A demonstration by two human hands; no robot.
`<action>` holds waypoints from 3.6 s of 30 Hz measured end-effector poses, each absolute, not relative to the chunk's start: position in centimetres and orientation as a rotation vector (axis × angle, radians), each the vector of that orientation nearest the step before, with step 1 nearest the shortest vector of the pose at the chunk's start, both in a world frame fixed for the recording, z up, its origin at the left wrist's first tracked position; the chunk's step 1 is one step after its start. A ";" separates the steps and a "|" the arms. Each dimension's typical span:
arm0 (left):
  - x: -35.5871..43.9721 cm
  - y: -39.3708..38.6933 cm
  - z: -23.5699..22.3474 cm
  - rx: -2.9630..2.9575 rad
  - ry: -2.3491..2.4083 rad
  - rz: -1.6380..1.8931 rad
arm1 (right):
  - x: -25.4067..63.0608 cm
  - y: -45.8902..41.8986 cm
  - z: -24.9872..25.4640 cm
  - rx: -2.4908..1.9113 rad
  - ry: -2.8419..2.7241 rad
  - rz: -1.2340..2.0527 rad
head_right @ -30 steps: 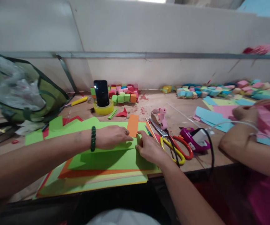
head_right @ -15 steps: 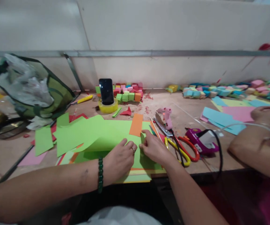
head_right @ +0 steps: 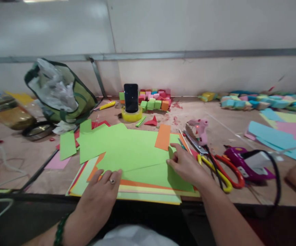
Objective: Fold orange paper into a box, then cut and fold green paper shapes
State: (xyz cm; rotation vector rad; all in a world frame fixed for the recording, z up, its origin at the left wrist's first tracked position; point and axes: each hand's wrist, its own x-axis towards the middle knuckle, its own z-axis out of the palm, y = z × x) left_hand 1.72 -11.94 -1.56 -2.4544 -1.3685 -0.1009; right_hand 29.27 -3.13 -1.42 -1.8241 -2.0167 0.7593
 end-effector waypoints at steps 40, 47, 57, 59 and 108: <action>1.0 -11.3 -0.7 -2.591 -1.666 -0.161 | 27.4 -6.9 0.2 -1.644 -2.457 0.341; -0.5 -12.2 -0.8 -2.569 -1.746 -0.377 | 26.1 -5.0 1.0 -1.956 -2.214 0.158; -1.9 -12.9 -1.7 -2.601 -1.759 -0.774 | 26.4 -6.2 2.6 -2.072 -2.182 0.573; -1.9 -12.8 -1.9 -2.604 -1.727 -0.788 | 26.4 -6.6 2.6 -2.042 -2.169 0.624; -1.9 -6.3 -0.8 -2.834 -2.052 -0.677 | 24.5 -7.8 -0.9 -1.639 -1.977 0.530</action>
